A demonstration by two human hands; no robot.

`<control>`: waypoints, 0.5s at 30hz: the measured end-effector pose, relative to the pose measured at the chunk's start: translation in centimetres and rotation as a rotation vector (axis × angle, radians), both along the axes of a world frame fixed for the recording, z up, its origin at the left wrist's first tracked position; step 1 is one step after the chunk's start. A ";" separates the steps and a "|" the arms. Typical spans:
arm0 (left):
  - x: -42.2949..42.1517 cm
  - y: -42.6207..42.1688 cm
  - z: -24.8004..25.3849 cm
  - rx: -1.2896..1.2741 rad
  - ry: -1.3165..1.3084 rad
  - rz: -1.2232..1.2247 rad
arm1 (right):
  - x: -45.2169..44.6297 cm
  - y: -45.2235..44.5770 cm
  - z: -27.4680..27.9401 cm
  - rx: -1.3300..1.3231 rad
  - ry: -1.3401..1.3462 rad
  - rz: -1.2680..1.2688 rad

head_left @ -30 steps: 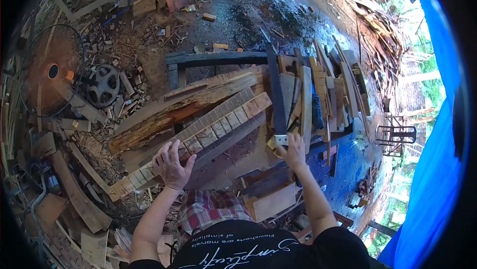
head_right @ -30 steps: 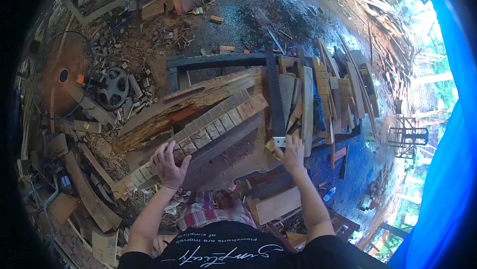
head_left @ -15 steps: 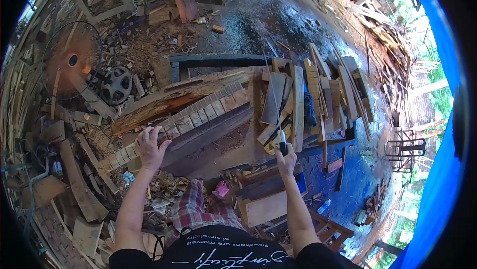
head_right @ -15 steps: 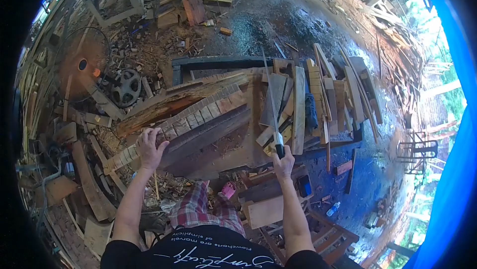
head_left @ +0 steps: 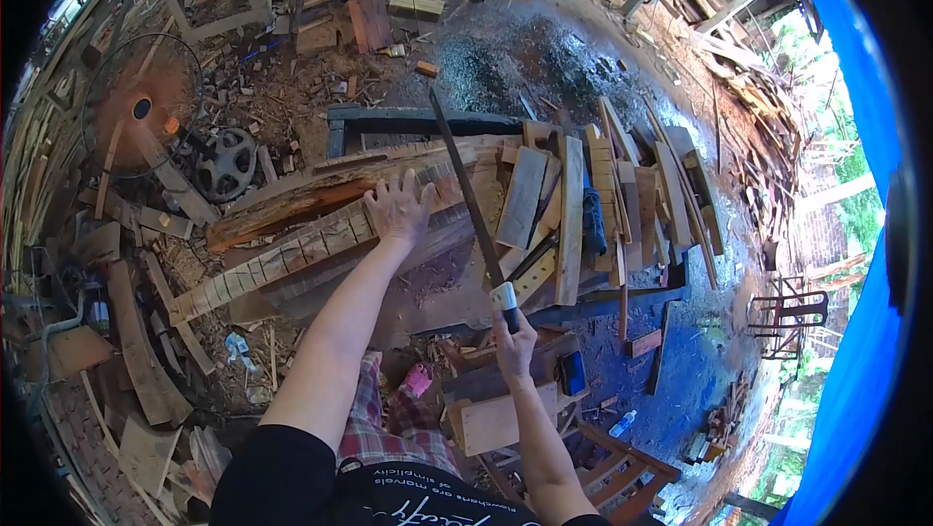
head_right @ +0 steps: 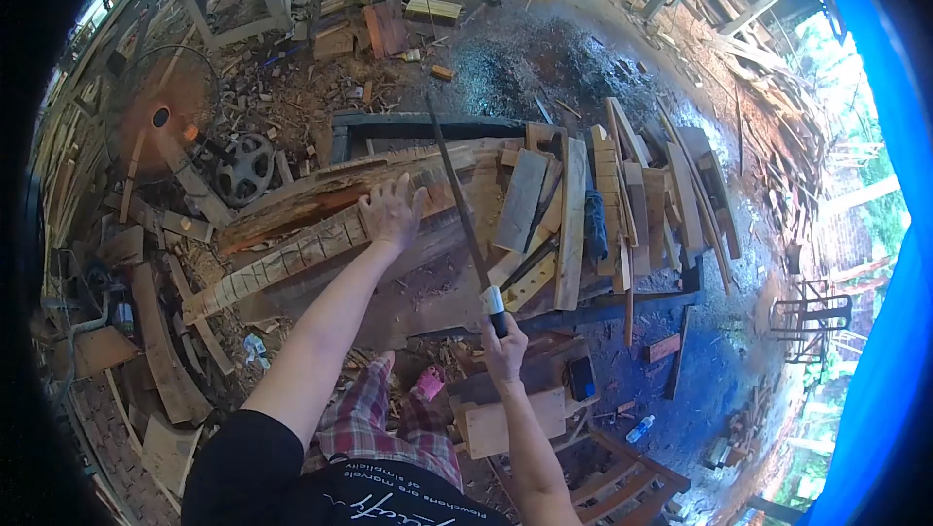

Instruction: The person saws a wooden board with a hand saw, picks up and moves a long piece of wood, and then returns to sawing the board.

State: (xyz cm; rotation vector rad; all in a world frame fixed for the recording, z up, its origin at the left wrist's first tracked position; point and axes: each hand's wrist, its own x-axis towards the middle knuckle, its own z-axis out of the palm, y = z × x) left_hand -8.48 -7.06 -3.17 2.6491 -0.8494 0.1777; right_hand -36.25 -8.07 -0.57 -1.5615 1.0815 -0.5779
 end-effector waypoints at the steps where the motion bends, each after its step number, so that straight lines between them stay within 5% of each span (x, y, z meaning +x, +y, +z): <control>1: 0.2 -0.2 -0.3 0.005 0.006 0.000 | 0.0 0.2 0.0 0.040 0.006 0.008; 11: 2.2 4.5 -0.7 0.040 -0.058 -0.115 | 0.8 1.7 0.8 -0.018 0.050 0.172; 15: 2.6 2.0 -0.2 0.243 0.099 0.082 | 1.4 2.3 -1.0 -0.055 0.024 0.196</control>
